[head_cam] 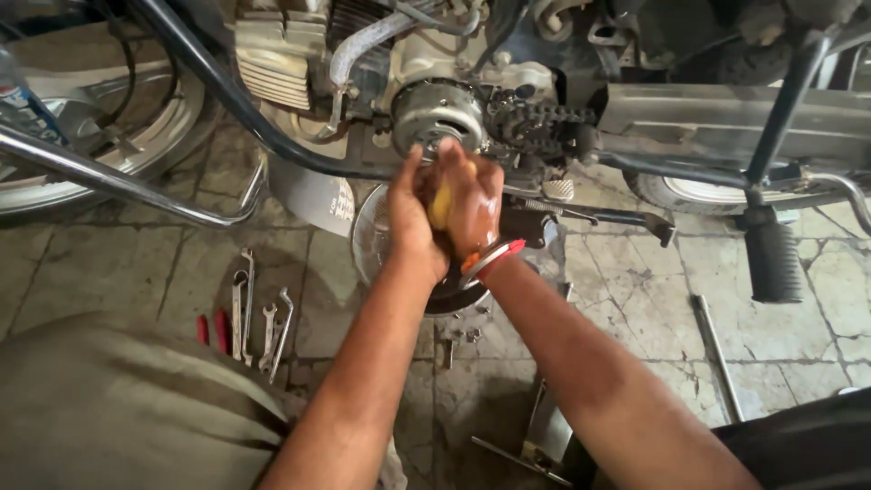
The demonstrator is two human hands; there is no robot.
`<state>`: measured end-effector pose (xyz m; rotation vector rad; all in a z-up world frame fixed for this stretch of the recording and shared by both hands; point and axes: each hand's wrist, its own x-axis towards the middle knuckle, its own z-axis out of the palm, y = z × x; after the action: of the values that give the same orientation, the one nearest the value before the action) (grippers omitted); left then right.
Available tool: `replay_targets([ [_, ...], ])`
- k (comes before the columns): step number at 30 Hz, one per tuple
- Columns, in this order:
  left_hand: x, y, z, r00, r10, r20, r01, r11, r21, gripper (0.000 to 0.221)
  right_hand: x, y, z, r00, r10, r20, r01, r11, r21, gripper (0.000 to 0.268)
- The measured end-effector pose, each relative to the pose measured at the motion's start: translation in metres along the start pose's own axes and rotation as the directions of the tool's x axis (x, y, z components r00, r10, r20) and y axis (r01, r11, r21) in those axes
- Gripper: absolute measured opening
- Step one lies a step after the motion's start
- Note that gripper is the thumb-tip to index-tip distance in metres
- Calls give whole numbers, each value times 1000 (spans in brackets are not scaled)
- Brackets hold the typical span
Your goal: The recorder is cleaning and inspecting a motorcycle air filter.
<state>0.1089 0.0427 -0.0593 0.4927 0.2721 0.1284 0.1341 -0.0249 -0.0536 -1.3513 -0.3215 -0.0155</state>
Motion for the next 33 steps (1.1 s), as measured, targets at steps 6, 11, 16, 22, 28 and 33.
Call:
replay_targets([
  [6, -22, 14, 9, 999, -43, 15, 43, 999, -10, 62, -15, -7, 8, 994, 111, 11, -108, 922, 373, 32],
  [11, -38, 11, 24, 957, 51, 286, -37, 998, -53, 63, -20, -12, -5, 860, -459, 220, 491, 632, -600, 22],
  [16, -43, 16, 44, 993, 101, -58, -78, 947, 313, 71, -21, -36, -15, 877, -329, 350, 462, 383, -800, 36],
  [22, -42, 11, 40, 966, 216, 139, -255, 874, 413, 64, -21, -31, -28, 940, -108, 324, 117, 993, -8, 45],
  [28, -28, -11, 31, 897, 436, 67, -235, 345, 909, 57, -26, -51, -20, 876, 273, 397, -444, 779, 443, 87],
  [33, 4, -37, -11, 725, 594, 348, -418, -21, 908, 33, -18, -35, -22, 833, 397, 385, -532, 765, 363, 56],
])
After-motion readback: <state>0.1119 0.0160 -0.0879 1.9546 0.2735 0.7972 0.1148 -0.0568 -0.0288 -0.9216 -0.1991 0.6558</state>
